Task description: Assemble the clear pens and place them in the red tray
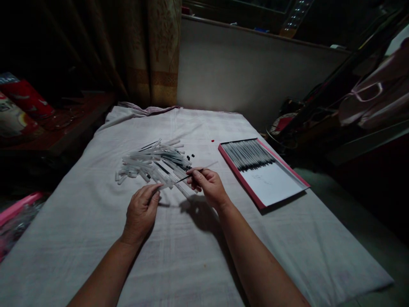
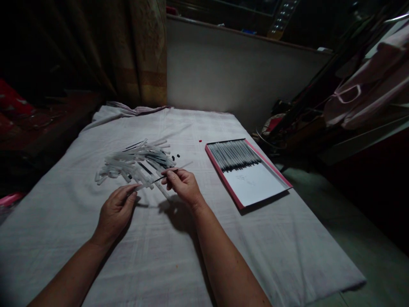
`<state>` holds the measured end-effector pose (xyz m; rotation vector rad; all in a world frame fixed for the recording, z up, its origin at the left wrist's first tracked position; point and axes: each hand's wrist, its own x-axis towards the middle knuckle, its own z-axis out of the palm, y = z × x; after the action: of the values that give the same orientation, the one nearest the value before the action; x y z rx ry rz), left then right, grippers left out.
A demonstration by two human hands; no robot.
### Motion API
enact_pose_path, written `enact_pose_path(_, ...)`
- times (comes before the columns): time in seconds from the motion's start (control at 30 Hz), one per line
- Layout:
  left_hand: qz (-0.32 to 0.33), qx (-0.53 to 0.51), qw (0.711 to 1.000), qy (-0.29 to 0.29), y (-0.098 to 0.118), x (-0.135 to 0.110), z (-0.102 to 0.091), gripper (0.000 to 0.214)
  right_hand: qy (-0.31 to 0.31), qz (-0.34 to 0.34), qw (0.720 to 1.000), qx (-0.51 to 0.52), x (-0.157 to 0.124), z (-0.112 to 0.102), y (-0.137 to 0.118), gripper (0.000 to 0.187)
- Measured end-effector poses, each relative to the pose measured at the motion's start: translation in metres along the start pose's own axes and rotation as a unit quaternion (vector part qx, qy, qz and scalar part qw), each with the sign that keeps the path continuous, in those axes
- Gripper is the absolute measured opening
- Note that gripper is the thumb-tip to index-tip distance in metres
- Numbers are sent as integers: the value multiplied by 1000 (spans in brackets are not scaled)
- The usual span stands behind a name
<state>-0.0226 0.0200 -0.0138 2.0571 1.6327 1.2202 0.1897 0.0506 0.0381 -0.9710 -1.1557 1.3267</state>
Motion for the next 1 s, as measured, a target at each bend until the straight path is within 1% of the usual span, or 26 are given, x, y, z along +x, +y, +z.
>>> enact_pose_path(0.07, 12, 10, 1000, 0, 0, 0, 0, 28, 4, -9, 1000, -4, 0, 0, -1, 45)
enact_pose_path(0.17, 51, 28, 998, 12, 0, -1, 0, 27, -15, -10, 1000, -24, -1, 3, 0, 45)
enact_pose_path(0.27, 90, 49, 994, 25, 2, -1, -1, 26, -55, -1, 997, -46, -3, 8, 4, 45)
enact_pose_path(0.37, 119, 55, 991, 16, 4, -1, -2, 25, -105, 20, 992, -74, -5, 10, 8, 42)
enact_pose_path(0.43, 116, 47, 992, 19, 5, -2, -2, 25, -140, 31, 986, -90, -4, 7, 9, 41)
enact_pose_path(0.47, 102, 39, 994, 29, 6, -3, -2, 24, -148, 31, 984, -97, -2, 3, 9, 43)
enact_pose_path(0.5, 81, 29, 995, 42, 6, -3, -3, 24, -144, 26, 984, -105, 0, -2, 9, 45)
enact_pose_path(0.53, 55, 16, 997, 56, 6, -4, -3, 24, -124, 15, 985, -116, 4, -8, 9, 43)
enact_pose_path(0.6, 6, -11, 997, 80, 7, -6, -4, 24, -46, -15, 987, -155, 11, -23, 10, 30)
enact_pose_path(0.63, -10, -22, 996, 88, 7, -7, -4, 24, -6, -28, 982, -187, 14, -29, 11, 24)
enact_pose_path(0.67, -18, -30, 995, 94, 7, -7, -4, 24, 21, -36, 973, -228, 17, -35, 13, 21)
enact_pose_path(0.7, -19, -34, 994, 99, 7, -8, -4, 25, 34, -39, 960, -275, 18, -39, 14, 20)
enact_pose_path(0.73, -14, -35, 994, 103, 7, -7, -4, 25, 30, -38, 944, -326, 18, -41, 16, 20)
enact_pose_path(0.83, 35, -24, 994, 105, 8, -5, -5, 23, -23, -26, 880, -473, 15, -38, 20, 25)
enact_pose_path(0.9, 75, -9, 992, 98, 9, -3, -6, 23, -47, -16, 838, -543, 12, -32, 20, 26)
enact_pose_path(0.93, 91, 3, 992, 91, 9, -2, -7, 23, -51, -10, 822, -567, 11, -29, 20, 26)
enact_pose_path(1.0, 111, 30, 991, 74, 9, -1, -7, 24, -50, 1, 802, -595, 10, -23, 20, 24)
